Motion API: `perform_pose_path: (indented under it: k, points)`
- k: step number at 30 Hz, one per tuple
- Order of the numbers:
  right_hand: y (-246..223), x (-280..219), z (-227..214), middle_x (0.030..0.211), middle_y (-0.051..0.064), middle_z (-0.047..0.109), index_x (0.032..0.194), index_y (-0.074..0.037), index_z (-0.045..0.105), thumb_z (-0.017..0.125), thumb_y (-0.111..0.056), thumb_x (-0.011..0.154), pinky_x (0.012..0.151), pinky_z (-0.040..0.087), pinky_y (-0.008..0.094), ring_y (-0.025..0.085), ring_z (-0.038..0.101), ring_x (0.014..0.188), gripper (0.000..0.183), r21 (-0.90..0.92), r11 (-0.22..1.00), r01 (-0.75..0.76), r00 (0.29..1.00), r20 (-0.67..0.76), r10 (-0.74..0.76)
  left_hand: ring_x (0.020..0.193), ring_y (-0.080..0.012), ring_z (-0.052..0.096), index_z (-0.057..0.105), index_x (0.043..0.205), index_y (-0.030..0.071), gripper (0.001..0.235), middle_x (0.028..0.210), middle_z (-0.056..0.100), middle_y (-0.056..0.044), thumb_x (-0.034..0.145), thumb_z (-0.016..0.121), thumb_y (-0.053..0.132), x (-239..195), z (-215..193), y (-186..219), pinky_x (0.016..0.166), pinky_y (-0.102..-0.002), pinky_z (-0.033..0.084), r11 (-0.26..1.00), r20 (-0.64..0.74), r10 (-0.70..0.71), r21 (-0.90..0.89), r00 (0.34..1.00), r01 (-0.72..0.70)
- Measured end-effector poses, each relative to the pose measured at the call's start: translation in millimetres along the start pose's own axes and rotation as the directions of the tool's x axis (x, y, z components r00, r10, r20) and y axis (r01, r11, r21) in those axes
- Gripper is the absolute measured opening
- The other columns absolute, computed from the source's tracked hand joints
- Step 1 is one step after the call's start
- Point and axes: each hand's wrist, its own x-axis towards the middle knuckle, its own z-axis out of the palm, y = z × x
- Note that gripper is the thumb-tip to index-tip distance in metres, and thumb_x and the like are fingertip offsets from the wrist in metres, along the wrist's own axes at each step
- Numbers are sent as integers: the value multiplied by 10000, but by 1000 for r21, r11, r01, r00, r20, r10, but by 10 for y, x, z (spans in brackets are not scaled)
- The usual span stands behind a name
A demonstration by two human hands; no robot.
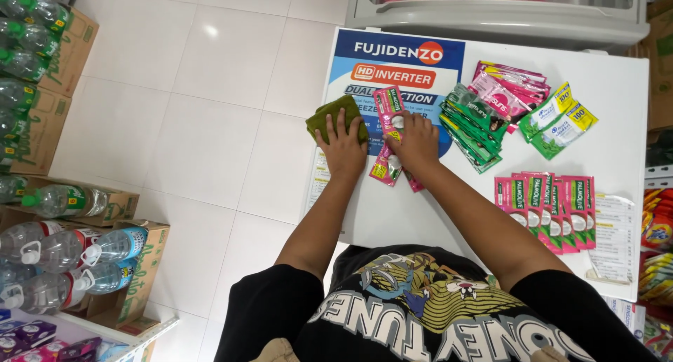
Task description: The person moves from a shelf to a white chest freezer and wipes the top surface with a green cloth. They repeatedly pick up stacks of small pink and green sachets, wipe the surface underneath, and place the sachets back down in organized piles.
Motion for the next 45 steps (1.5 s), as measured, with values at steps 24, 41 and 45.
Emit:
perform_pose_path:
  k: [24, 41, 45]
  points:
    - [394, -573, 85, 1137, 1, 591, 1068, -259, 708, 658, -446, 944, 979, 389, 509, 279, 535, 1170, 231, 155, 970, -188, 981, 82, 177, 1508, -359, 308, 556, 1301, 359, 463, 1584, 401, -25, 847, 623, 420, -17, 16, -48, 1172, -690, 176, 994, -109, 63, -77, 992, -72]
    - [19, -777, -28, 1098, 227, 606, 1251, 101, 581, 574, -346, 871, 790, 550, 457, 384, 662, 992, 587, -188, 982, -28, 986, 155, 58, 1444, -320, 423, 642, 1190, 360, 494, 1481, 531, 1, 798, 636, 660, -15, 31, -38, 1157, -649, 240, 947, -240, 251, -143, 938, -289]
    - [39, -750, -58, 953, 182, 635, 1086, 26, 670, 476, -318, 906, 712, 565, 427, 359, 702, 853, 434, -2, 999, -39, 985, 170, 39, 1438, -333, 428, 642, 1200, 342, 436, 1474, 534, -18, 881, 586, 634, -36, 7, -22, 1143, -661, 243, 945, -251, 250, -148, 935, -293]
